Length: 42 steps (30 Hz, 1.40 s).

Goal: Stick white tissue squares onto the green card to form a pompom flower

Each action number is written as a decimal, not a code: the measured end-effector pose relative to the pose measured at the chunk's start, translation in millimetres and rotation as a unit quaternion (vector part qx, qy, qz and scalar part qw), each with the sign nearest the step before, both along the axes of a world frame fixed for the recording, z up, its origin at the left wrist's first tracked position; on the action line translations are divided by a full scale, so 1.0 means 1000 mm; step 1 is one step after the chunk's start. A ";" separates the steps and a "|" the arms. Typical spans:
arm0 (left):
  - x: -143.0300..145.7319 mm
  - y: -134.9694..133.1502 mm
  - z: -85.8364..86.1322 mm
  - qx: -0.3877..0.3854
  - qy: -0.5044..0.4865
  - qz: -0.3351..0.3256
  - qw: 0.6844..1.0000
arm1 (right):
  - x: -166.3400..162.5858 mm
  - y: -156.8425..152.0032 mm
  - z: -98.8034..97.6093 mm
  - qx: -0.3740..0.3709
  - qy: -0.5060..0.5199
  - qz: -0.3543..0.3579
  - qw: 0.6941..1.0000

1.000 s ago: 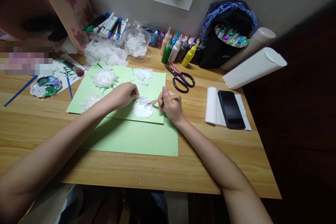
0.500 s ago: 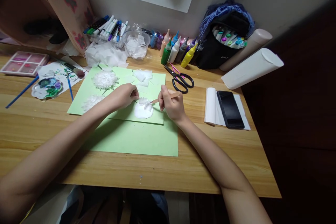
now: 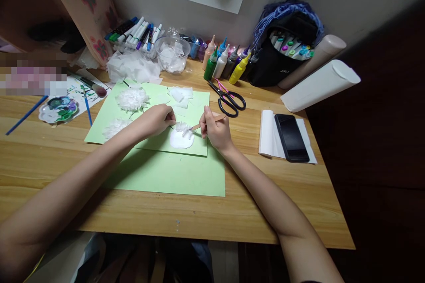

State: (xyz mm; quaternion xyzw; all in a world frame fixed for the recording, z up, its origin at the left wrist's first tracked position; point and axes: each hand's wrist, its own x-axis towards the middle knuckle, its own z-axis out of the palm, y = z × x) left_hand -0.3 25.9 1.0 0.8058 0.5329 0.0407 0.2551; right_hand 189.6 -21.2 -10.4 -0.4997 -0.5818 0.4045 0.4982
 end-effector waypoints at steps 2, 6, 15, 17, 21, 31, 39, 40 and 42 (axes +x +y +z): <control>0.000 0.001 -0.001 0.000 0.002 -0.002 1.000 | -0.001 0.000 -0.001 -0.003 -0.003 0.001 1.000; 0.000 0.001 -0.001 -0.002 0.004 -0.004 1.000 | -0.002 -0.002 -0.002 -0.002 -0.021 0.006 1.000; 0.001 0.001 -0.003 0.003 0.011 -0.001 1.000 | -0.007 0.004 0.007 0.003 -0.081 0.038 0.996; 0.001 0.001 -0.002 0.005 0.014 -0.002 1.000 | -0.007 0.008 0.008 -0.029 -0.051 0.021 0.998; 0.001 0.000 0.000 0.004 0.008 -0.004 1.000 | -0.003 0.008 0.009 -0.036 -0.008 -0.004 0.999; 0.000 -0.008 0.017 -0.023 0.012 -0.003 1.000 | 0.000 -0.012 0.008 0.108 -0.130 0.054 0.984; 0.021 -0.039 0.037 -0.024 0.063 -0.012 0.998 | 0.007 -0.009 -0.003 0.061 0.024 -0.053 0.996; 0.022 -0.040 0.033 -0.020 0.057 -0.006 0.998 | 0.007 -0.010 -0.004 0.061 0.024 -0.050 0.997; 0.024 -0.039 0.026 -0.012 0.037 0.000 0.999 | 0.006 -0.012 -0.005 0.064 0.008 -0.040 0.997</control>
